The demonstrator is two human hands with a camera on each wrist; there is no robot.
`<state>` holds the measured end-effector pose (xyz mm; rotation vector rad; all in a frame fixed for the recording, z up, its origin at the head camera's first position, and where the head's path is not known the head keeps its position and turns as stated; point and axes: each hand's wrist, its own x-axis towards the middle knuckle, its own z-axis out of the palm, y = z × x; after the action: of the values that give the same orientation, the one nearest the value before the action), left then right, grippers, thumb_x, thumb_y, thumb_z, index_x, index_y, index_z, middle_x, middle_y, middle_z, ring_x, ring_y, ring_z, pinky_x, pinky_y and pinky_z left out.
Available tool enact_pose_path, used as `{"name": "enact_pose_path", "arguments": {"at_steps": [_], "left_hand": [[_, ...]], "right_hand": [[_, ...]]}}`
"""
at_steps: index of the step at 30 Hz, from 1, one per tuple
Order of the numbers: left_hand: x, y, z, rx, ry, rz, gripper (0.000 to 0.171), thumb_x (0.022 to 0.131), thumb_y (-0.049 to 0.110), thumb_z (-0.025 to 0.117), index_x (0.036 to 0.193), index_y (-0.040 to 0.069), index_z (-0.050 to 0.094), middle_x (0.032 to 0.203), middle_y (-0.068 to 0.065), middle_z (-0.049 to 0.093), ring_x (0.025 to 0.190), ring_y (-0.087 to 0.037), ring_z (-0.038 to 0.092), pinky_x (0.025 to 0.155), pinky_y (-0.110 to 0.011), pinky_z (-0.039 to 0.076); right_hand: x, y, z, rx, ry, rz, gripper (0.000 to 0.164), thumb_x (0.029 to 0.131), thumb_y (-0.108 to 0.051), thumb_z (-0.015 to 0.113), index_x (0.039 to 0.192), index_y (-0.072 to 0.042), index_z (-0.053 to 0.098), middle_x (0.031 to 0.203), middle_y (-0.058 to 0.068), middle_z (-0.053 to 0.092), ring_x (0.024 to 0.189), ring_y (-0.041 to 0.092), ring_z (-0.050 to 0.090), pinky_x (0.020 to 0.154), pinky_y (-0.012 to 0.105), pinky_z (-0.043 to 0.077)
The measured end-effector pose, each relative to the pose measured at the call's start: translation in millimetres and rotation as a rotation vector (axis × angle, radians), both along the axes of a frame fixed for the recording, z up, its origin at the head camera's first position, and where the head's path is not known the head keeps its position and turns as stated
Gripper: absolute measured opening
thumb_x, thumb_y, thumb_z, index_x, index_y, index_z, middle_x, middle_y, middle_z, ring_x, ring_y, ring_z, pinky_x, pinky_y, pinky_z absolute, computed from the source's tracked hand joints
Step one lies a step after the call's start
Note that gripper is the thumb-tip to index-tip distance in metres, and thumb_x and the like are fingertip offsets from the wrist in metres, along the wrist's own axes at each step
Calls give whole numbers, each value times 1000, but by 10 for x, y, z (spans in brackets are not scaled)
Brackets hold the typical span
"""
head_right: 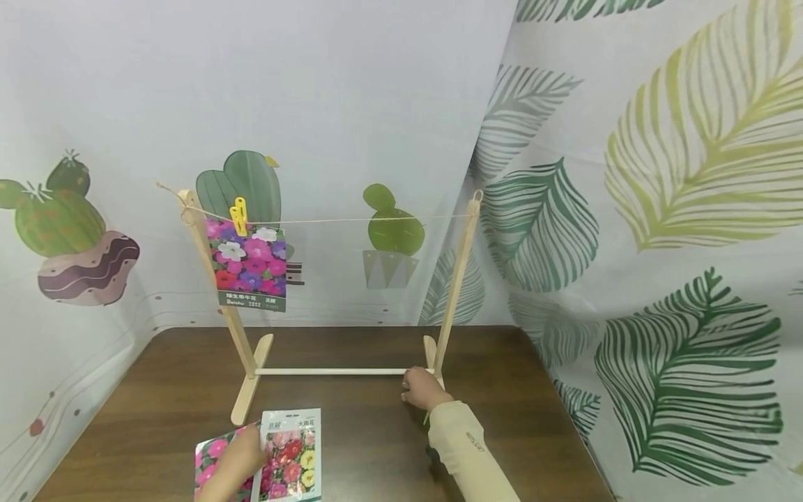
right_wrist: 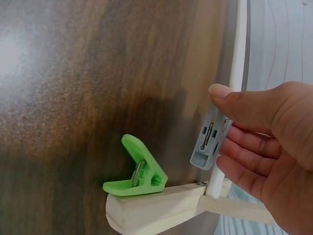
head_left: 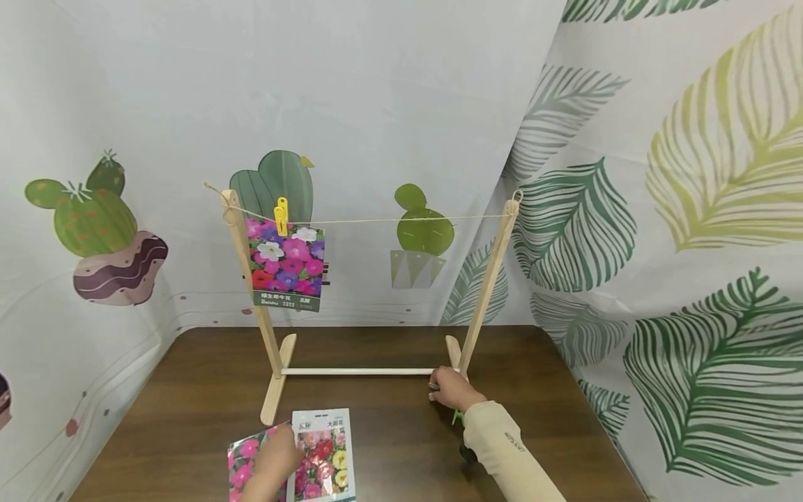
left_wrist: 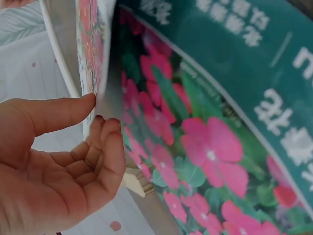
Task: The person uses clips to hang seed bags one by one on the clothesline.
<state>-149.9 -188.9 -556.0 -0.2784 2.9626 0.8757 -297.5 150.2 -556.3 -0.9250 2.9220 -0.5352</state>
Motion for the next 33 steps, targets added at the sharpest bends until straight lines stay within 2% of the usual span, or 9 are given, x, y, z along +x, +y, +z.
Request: {"name": "enact_pose_path", "arguments": {"at_steps": [3, 5, 9, 11, 15, 25, 33], "left_hand": [[-16, -25, 28, 40, 51, -11, 15, 72, -2, 65, 81, -12, 59, 69, -17, 61, 62, -29, 58, 56, -44, 49], [-36, -37, 47, 59, 74, -10, 8, 72, -2, 64, 69, -6, 57, 62, -11, 56, 57, -23, 53, 51, -37, 45], [-61, -61, 69, 78, 138, -18, 26, 73, -3, 61, 56, 7, 44, 52, -1, 42, 49, -16, 41, 45, -30, 35], [-66, -69, 80, 85, 178, -31, 28, 73, -4, 60, 56, 9, 41, 52, 1, 40, 49, -14, 39, 46, -29, 33], [-70, -75, 119, 114, 212, -47, 21, 74, -4, 59, 60, 7, 46, 55, 0, 44, 52, -14, 41, 48, -30, 36], [-92, -64, 230, 167, 192, -45, 18, 76, -5, 57, 65, 6, 48, 57, -1, 44, 53, -15, 42, 48, -29, 36], [-125, -46, 325, 168, 217, -50, 17, 78, -4, 60, 67, 4, 51, 57, -1, 47, 54, -16, 44, 50, -31, 38]], "right_hand": [[-13, -7, 9, -9, 12, -3, 16, 77, -8, 78, 80, -3, 63, 73, 4, 60, 67, 18, 56, 63, 35, 48], [-21, -14, 20, -16, 15, -1, 16, 78, -8, 77, 83, -2, 63, 75, 6, 61, 68, 19, 56, 64, 36, 49], [-19, -36, 59, -19, 9, 12, 19, 81, -8, 75, 94, 2, 65, 84, 9, 64, 76, 22, 60, 69, 38, 50], [-15, -52, 83, -15, 4, 19, 19, 83, -8, 74, 96, 2, 64, 86, 10, 63, 77, 23, 59, 70, 39, 50], [0, -86, 137, -13, -3, 23, 16, 83, -6, 74, 93, 0, 63, 83, 8, 59, 75, 20, 55, 68, 38, 49], [31, -137, 310, -15, 19, 51, 20, 81, -5, 75, 96, 3, 65, 87, 11, 60, 77, 24, 58, 71, 38, 51], [-9, -180, 419, 0, -31, 40, 21, 85, -7, 72, 99, 6, 65, 86, 10, 61, 78, 22, 57, 69, 37, 50]]}}
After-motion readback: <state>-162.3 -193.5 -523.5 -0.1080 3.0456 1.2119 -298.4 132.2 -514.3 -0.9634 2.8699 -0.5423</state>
